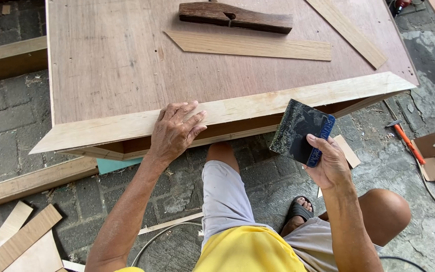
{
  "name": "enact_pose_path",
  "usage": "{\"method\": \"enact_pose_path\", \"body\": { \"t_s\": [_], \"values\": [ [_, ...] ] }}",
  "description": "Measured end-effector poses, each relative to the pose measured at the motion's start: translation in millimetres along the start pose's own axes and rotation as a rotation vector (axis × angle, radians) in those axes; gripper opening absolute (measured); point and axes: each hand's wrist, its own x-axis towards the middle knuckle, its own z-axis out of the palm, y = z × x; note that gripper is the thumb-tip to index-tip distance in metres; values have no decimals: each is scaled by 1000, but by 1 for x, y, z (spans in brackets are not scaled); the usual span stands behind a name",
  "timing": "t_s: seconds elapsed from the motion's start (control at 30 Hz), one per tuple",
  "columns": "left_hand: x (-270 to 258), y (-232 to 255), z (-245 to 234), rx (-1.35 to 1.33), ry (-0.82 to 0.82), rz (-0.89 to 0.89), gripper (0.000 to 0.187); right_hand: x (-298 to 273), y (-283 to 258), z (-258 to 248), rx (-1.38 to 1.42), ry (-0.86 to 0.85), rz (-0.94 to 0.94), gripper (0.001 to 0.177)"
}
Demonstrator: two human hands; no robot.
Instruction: Sanding the edges of wood strips and applying wood filler using a scraper in a workshop environment.
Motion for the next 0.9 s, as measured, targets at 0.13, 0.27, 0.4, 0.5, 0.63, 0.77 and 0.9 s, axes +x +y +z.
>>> {"method": "enact_pose_path", "body": {
  "t_s": [0.13,0.27,0.4,0.5,0.63,0.77,0.9],
  "values": [
    [-1,-1,1,-1,-12,-6,29,-5,-5,14,-26,-15,-34,18],
    [0,-2,0,-9,9,-17,30,-16,-7,15,-140,-40,-117,24],
    [4,-2,-9,53,35,94,37,-13,-1,-6,-434,-45,-345,11],
    [6,0,-11,40,41,99,37,-16,2,-2,-835,-38,-613,11],
    [3,2,-4,-112,19,-35,33,-19,8,48,-1156,-342,-1041,34],
    [2,0,-2,-111,12,-37,32,10,49,55,-1731,-340,-1286,48],
    [3,0,-5,-78,11,-25,33,34,75,62,-1921,-320,-1364,55]
  ]
}}
